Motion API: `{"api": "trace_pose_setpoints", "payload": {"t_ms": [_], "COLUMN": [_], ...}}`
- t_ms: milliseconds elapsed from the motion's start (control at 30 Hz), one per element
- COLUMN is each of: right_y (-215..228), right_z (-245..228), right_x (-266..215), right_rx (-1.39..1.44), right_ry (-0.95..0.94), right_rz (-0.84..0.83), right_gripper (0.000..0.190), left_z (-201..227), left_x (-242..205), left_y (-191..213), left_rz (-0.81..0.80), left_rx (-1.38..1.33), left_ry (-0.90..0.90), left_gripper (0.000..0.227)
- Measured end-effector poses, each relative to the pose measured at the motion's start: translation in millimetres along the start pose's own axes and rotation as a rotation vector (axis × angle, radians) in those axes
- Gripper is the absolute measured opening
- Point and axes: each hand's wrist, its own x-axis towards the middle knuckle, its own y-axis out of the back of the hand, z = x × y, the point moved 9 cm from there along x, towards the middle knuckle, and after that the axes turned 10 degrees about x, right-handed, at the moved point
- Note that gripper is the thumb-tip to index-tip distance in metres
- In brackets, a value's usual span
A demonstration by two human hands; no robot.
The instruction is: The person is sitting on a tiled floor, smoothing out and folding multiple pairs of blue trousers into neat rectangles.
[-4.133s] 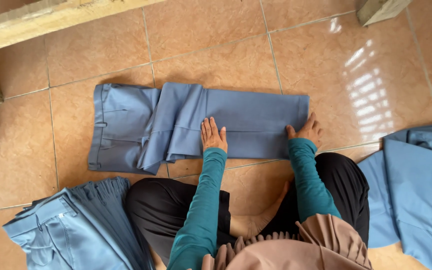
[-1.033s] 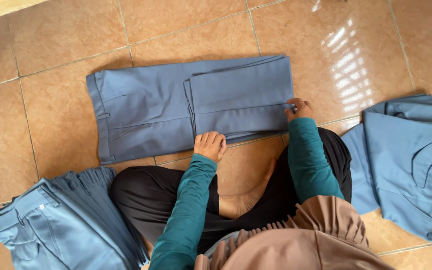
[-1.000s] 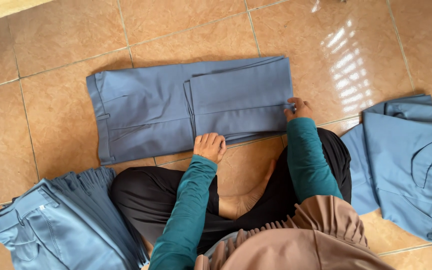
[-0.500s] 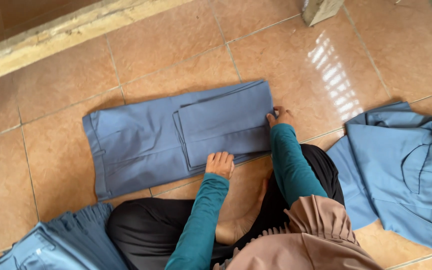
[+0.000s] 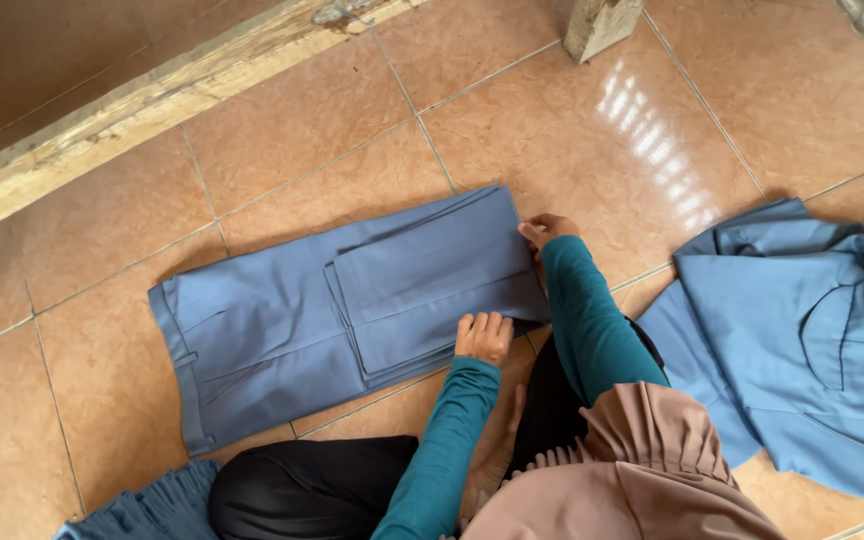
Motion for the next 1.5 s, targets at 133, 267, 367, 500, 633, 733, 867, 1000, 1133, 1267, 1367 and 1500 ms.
{"api": "trace_pose_setpoints", "payload": {"t_ms": [133,267,367,500,633,733,867,1000,1133,1267,1367,1500], "right_y": [-5,-8,-6,-16,-19,-21,-23,-18,-8,-8,-11,-11], "right_z": [-25,-37,-46,-29,-22,-23,-13,-30,-48,-40,-20,-7], "right_x": [0,7,11,34,53,61,82,57,18,6,12,6], "right_rx": [-0.115,-0.131,-0.142,-0.238,-0.189,-0.134,-0.115,-0.192,-0.253,-0.324,-0.307,-0.330], "right_ry": [0.062,0.070,0.054,0.074,0.098,0.096,0.105,0.131,0.156,0.153,0.177,0.166], "right_rz": [-0.010,0.054,0.074,0.068,0.108,0.126,0.131,0.134,0.121,0.032,0.029,0.042], "right_gripper": [0.040,0.032,0.024,0.030,0.019,0.017,0.017,0.030,0.041,0.046,0.035,0.031], "left_z": [7,4,2,10,11,8,11,-9,-119,-213,-236,-250], "left_x": [11,8,17,28,28,28,13,14,-2,-74,-107,-125], "left_y": [5,28,36,25,27,38,25,34,43,30,11,-5], "left_rz": [0.023,0.014,0.012,0.027,0.024,0.006,-0.037,-0.081,-0.090,-0.351,-0.567,-0.735], "left_rx": [-0.016,-0.070,-0.065,-0.055,-0.095,-0.149,-0.223,-0.280,0.009,0.279,0.258,0.115], "left_ry": [-0.002,-0.006,0.016,0.074,0.101,0.114,0.140,0.270,0.600,1.051,1.213,1.377], "left_gripper": [0.026,0.022,0.017,0.025,0.027,0.025,0.018,0.013,0.014,0.044,0.057,0.059]}}
